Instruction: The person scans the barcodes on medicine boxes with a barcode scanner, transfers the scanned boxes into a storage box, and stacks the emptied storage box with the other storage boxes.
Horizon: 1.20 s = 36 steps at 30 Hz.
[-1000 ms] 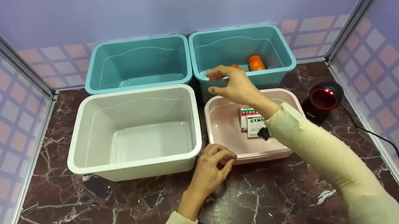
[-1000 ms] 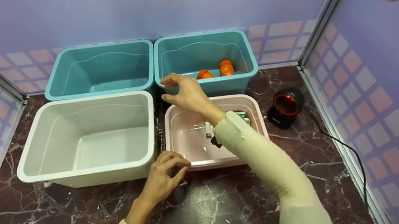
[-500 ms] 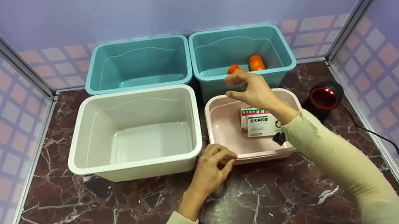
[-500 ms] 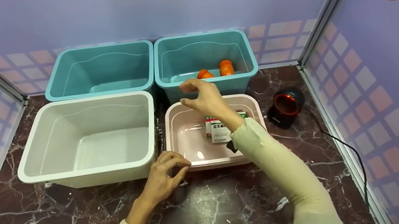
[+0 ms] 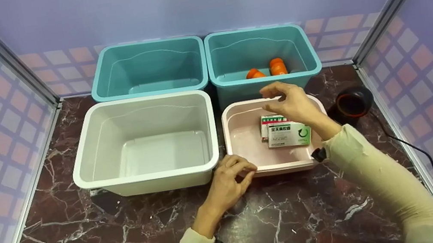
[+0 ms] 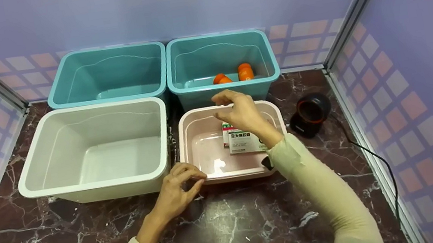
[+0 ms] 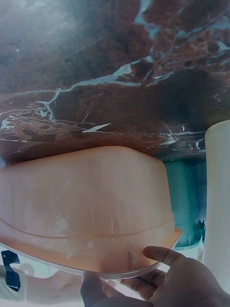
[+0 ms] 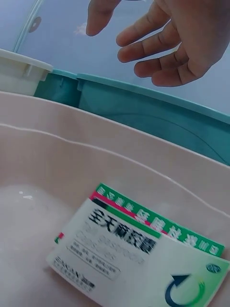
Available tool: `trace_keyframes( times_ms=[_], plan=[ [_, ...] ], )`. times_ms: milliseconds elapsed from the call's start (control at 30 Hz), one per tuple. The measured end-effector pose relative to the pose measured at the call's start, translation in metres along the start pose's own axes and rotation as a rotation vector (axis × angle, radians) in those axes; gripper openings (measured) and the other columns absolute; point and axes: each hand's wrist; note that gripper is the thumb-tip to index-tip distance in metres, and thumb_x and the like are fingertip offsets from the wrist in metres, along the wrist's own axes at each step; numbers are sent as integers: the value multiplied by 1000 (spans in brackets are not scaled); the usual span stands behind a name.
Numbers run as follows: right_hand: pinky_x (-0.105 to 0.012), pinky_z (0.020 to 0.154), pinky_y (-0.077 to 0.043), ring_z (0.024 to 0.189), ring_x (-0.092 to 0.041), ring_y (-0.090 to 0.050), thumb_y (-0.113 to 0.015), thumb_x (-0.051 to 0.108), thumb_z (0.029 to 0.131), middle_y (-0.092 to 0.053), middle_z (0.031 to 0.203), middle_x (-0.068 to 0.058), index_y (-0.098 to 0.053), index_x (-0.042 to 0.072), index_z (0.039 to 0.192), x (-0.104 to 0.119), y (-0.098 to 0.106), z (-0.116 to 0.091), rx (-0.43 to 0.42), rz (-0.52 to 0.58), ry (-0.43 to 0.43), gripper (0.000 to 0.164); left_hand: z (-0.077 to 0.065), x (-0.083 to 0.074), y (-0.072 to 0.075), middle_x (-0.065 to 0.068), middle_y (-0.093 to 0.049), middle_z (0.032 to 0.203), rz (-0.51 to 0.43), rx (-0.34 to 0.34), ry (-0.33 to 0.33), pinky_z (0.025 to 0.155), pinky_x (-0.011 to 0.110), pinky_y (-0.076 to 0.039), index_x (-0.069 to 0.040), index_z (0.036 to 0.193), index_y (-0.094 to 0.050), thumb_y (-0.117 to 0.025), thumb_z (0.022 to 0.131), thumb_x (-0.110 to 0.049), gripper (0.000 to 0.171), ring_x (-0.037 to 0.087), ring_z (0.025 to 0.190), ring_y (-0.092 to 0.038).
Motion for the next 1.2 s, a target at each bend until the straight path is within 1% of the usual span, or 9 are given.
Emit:
trace_keyframes(
  times_ms=[167,267,400,500,600,733,933,1067,1200],
  plan=[
    [-42,92,-50,108,-25,-63,-75,19,87,-71,113,-12,-68,11,120,-11,7,-5,-1,-41,-5,35,0,-1,1,-6,-66,93,-3,14,12,93,31,-46,-20,94,-75,-74,88,-20,5,13,97,-59],
    [-47,93,-50,108,-28,-63,-75,16,86,-71,112,-13,-68,8,120,-14,13,-8,7,-56,-20,36,1,-1,1,-6,-66,94,-6,20,15,94,30,-46,-19,94,-75,-74,88,-19,6,14,98,-59],
    [-46,92,-50,108,-31,-63,-75,16,86,-70,114,-15,-66,5,122,-17,19,-12,28,-87,-44,39,1,0,1,-6,-66,93,-7,6,-4,93,30,-46,-19,94,-75,-75,87,-18,6,14,98,-59],
    [-42,90,-51,106,-29,-64,-75,17,86,-71,114,-16,-67,5,122,-19,23,-16,31,-103,-50,39,1,0,0,-6,-66,93,-11,-3,-13,93,30,-46,-19,93,-75,-75,86,-17,7,13,98,-59],
    [-44,90,-51,105,-28,-65,-75,15,85,-72,113,-16,-67,6,121,-21,25,-21,32,-105,-47,38,1,0,0,-6,-67,93,-15,1,-7,93,30,-47,-19,94,-74,-75,87,-17,7,13,97,-59],
    [-47,89,-51,105,-29,-65,-76,13,85,-72,111,-17,-68,5,120,-27,26,-27,41,-111,-47,37,0,0,0,-6,-66,94,-19,8,7,91,31,-47,-19,93,-74,-75,87,-17,6,13,97,-59],
    [-43,87,-53,103,-32,-67,-76,11,84,-72,110,-19,-69,4,118,-38,24,-34,61,-138,-77,35,0,0,0,-6,-66,94,-23,2,4,91,31,-46,-19,93,-74,-75,87,-17,6,14,98,-59],
    [-47,89,-52,105,-36,-67,-75,10,84,-71,112,-21,-68,1,120,-46,21,-39,91,-145,-105,38,0,0,0,-6,-66,94,-18,1,1,92,32,-46,-19,94,-74,-75,87,-17,7,14,97,-59],
    [-49,91,-52,105,-36,-66,-75,10,84,-71,113,-22,-66,-2,122,-53,18,-44,128,-157,-119,41,0,1,0,-6,-66,94,-16,-2,-4,91,31,-47,-19,93,-74,-75,87,-18,6,14,97,-59]
  ],
)
Point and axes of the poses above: each hand's wrist, its own z-axis towards the middle knuckle, its own y-axis out of the back of the hand, x = y × z
